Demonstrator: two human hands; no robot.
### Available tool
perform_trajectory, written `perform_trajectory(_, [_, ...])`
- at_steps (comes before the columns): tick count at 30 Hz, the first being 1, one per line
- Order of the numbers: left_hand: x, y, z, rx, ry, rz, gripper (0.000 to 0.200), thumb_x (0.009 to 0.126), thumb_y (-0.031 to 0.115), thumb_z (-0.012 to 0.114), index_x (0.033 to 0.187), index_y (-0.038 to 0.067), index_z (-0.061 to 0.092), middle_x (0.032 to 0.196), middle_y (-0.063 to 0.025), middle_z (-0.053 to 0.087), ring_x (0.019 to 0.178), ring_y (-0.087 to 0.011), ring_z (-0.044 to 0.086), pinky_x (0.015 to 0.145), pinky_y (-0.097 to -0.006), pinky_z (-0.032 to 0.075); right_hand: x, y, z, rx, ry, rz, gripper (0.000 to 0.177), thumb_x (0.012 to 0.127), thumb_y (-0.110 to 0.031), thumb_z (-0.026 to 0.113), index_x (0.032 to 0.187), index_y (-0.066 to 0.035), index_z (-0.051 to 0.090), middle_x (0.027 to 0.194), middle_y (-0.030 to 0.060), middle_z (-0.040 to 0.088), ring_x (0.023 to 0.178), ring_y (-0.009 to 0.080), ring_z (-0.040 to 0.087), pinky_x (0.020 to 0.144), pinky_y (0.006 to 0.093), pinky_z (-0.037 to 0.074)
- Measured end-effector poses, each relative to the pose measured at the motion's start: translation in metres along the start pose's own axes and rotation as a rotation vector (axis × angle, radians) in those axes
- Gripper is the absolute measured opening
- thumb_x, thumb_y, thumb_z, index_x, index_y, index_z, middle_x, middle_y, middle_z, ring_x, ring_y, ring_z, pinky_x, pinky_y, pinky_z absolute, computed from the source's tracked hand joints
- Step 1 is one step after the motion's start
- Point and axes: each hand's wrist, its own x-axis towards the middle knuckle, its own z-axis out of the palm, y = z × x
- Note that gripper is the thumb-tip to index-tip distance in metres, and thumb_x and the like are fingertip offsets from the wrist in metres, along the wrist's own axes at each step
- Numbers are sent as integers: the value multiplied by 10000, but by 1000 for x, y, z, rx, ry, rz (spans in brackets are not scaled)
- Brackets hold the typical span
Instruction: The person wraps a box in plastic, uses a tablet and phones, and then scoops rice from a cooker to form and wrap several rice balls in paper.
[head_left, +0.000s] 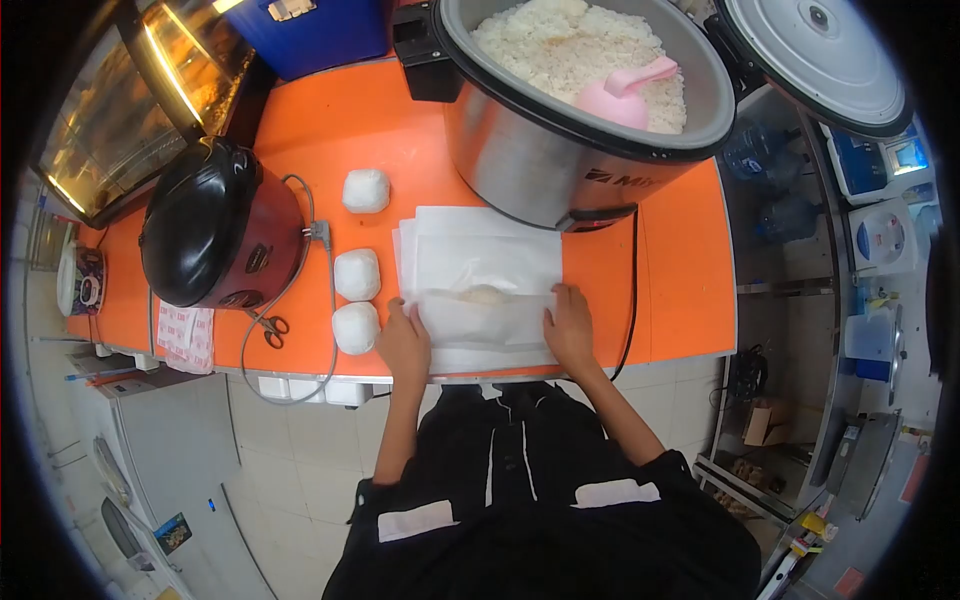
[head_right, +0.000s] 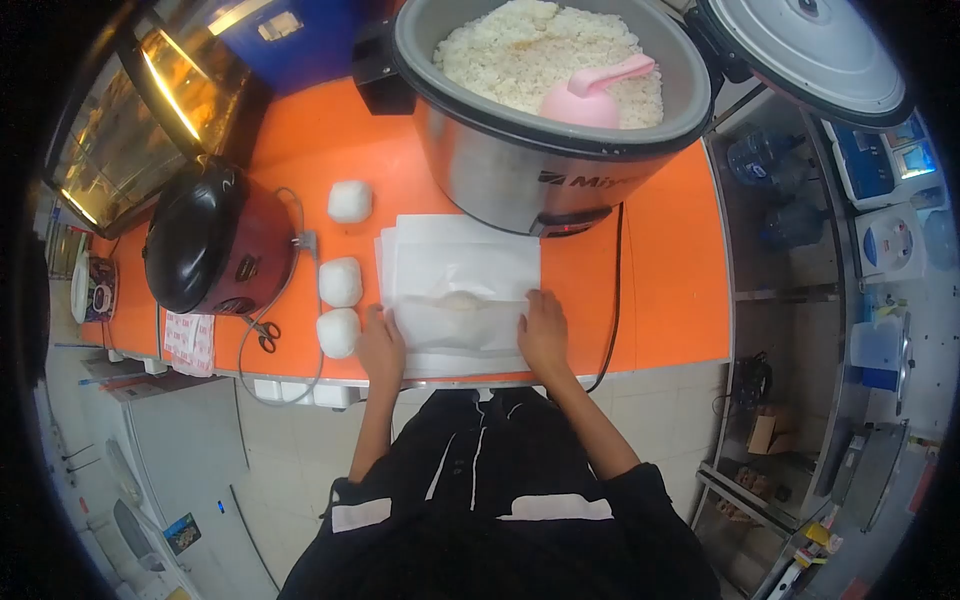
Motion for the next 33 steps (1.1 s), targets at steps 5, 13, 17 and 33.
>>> perform_trajectory(5, [-60,0,24,295,71,773,624,811,425,540,1286,55,374,1367,-98,351,1255,-228,334,956,-500,260,97,-21,44,75,-234,-380,419,689,-119,685,1036,13,490,1060,173,501,1008,310,507,821,398,455])
perform_trajectory(13, [-66,36,17,88,-234,637,825,779,481,548,1375,6,231,1412,-190,241,1310,-297,236,1017,-515,163,160,-43,66,-236,-671,-312,493,531,-91,738,956,-1,507,900,135,599,824,312,592,680,383,501])
perform_trajectory(17, [-66,43,18,47,-270,584,865,785,531,513,1360,-49,225,1409,-240,216,1319,-347,205,1013,-525,169,162,-50,42,-220,-1014,-474,392,551,-124,658,918,-22,564,903,140,624,823,310,600,692,377,483])
perform_trajectory(33, [-68,40,26,101,-180,628,913,772,579,481,1347,-77,213,1430,-256,141,1337,-389,119,970,-617,153,151,-65,56,-173,-557,-71,500,530,-330,794,929,-85,619,930,129,634,913,297,598,769,388,479])
